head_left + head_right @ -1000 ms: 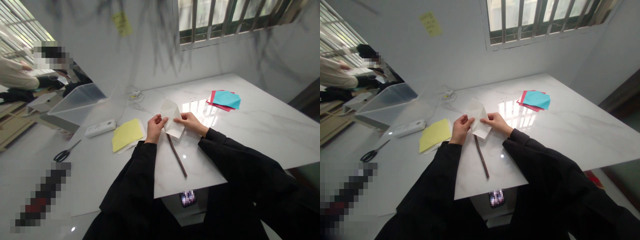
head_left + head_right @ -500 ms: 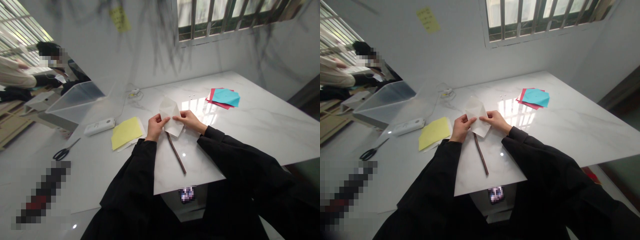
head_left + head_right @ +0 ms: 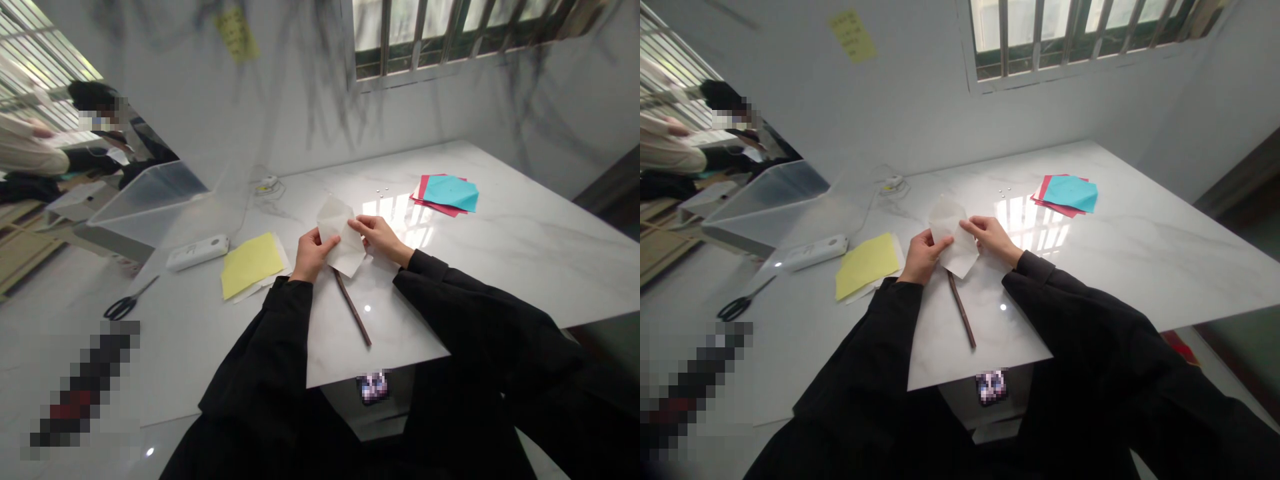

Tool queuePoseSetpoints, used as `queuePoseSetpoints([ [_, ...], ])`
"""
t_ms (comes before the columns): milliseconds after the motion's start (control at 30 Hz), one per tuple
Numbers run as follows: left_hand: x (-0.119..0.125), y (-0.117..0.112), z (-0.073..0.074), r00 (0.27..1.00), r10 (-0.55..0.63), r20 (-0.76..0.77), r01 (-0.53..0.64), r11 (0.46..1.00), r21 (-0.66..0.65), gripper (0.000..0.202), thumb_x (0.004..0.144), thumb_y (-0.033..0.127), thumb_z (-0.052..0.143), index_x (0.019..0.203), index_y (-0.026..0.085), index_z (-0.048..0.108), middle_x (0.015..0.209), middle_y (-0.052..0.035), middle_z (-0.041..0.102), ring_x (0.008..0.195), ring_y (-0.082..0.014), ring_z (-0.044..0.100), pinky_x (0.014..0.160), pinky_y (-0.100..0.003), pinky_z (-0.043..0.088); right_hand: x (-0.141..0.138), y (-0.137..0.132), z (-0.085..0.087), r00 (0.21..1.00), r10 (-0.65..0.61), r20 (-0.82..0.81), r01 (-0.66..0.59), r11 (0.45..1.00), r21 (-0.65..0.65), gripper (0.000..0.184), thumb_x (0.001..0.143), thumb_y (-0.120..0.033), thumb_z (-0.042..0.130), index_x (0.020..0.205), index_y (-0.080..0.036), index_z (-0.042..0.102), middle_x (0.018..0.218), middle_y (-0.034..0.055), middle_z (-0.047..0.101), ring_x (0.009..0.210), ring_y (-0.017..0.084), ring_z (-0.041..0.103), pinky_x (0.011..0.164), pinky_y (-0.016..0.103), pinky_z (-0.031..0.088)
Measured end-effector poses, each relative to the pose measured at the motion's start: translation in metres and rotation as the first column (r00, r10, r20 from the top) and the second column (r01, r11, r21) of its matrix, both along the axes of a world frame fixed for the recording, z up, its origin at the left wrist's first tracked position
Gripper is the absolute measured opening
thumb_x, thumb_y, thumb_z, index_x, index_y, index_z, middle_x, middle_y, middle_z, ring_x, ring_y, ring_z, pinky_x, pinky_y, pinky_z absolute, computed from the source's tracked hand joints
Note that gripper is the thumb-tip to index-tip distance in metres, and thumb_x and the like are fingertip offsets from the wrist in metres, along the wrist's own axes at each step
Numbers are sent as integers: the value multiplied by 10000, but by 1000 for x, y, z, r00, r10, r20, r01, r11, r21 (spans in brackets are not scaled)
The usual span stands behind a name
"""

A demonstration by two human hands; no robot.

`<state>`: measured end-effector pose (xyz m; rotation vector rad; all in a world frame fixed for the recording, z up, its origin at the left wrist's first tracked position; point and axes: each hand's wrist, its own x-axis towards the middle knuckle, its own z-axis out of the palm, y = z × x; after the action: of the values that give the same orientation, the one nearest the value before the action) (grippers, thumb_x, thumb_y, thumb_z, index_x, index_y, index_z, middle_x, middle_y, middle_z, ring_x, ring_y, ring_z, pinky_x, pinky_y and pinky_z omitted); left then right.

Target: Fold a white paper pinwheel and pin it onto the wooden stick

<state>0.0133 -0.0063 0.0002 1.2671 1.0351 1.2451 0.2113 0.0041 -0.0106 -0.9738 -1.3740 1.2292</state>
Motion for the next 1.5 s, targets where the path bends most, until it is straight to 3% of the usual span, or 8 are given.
queuePoseSetpoints([
  [133, 0, -1, 0, 999, -42, -12, 42, 999, -29, 542, 594, 449, 1002, 992, 138, 807, 1002, -106, 830, 852, -248, 744, 797, -349, 601, 1, 0, 4, 993, -97, -66, 95, 995, -33, 699, 698, -890, 767, 745, -199, 673, 689, 7, 577, 633, 136, 534, 532, 249, 448],
  [300, -1, 0, 0, 998, -56, -16, 55, 998, -29, 523, 593, 432, 993, 990, 144, 809, 982, -102, 826, 849, -252, 746, 810, -367, 603, 2, 0, 2, 987, -161, -25, 162, 987, 10, 690, 713, -891, 755, 729, -204, 690, 649, 10, 541, 620, 144, 484, 526, 270, 406],
  [467, -1, 1, 1, 1000, -25, -1, 25, 999, -28, 526, 583, 414, 983, 1001, 146, 807, 996, -101, 829, 866, -252, 748, 812, -363, 606, 1, 1, 1, 990, -136, -38, 135, 991, -9, 688, 703, -884, 777, 746, -202, 700, 665, 18, 582, 614, 145, 516, 522, 270, 410],
  [633, -1, 0, 2, 1000, -27, 12, 27, 999, -35, 566, 592, 434, 977, 1039, 136, 801, 1015, -107, 829, 880, -251, 748, 818, -349, 595, 3, 1, 3, 987, -161, 9, 161, 986, 52, 701, 731, -894, 735, 704, -197, 664, 638, 15, 575, 591, 131, 477, 525, 268, 388],
  [767, -2, 1, 3, 1000, 2, 14, -2, 1000, -27, 593, 589, 459, 971, 1045, 126, 788, 1023, -105, 827, 911, -260, 753, 846, -357, 587, 4, 1, 2, 991, -109, 81, 107, 994, 28, 711, 746, -899, 706, 726, -190, 662, 631, 4, 576, 553, 114, 458, 515, 261, 369],
  [933, -3, 2, 3, 1000, 20, 22, -20, 999, -31, 624, 584, 442, 974, 1084, 121, 783, 1003, -104, 825, 913, -265, 752, 834, -354, 582, 4, 1, 0, 984, -104, 148, 90, 991, 95, 696, 785, -880, 679, 699, -192, 630, 607, -5, 554, 556, 118, 463, 523, 262, 342],
  [1500, -7, 8, 4, 985, 107, 134, -100, 993, -54, 574, 567, 398, 972, 1036, 145, 760, 1020, -98, 827, 891, -245, 760, 821, -346, 599, 6, -6, 7, 927, -16, 375, -26, 994, 106, 572, 885, -706, 649, 667, -177, 643, 565, -6, 563, 552, 118, 476, 580, 272, 343],
])
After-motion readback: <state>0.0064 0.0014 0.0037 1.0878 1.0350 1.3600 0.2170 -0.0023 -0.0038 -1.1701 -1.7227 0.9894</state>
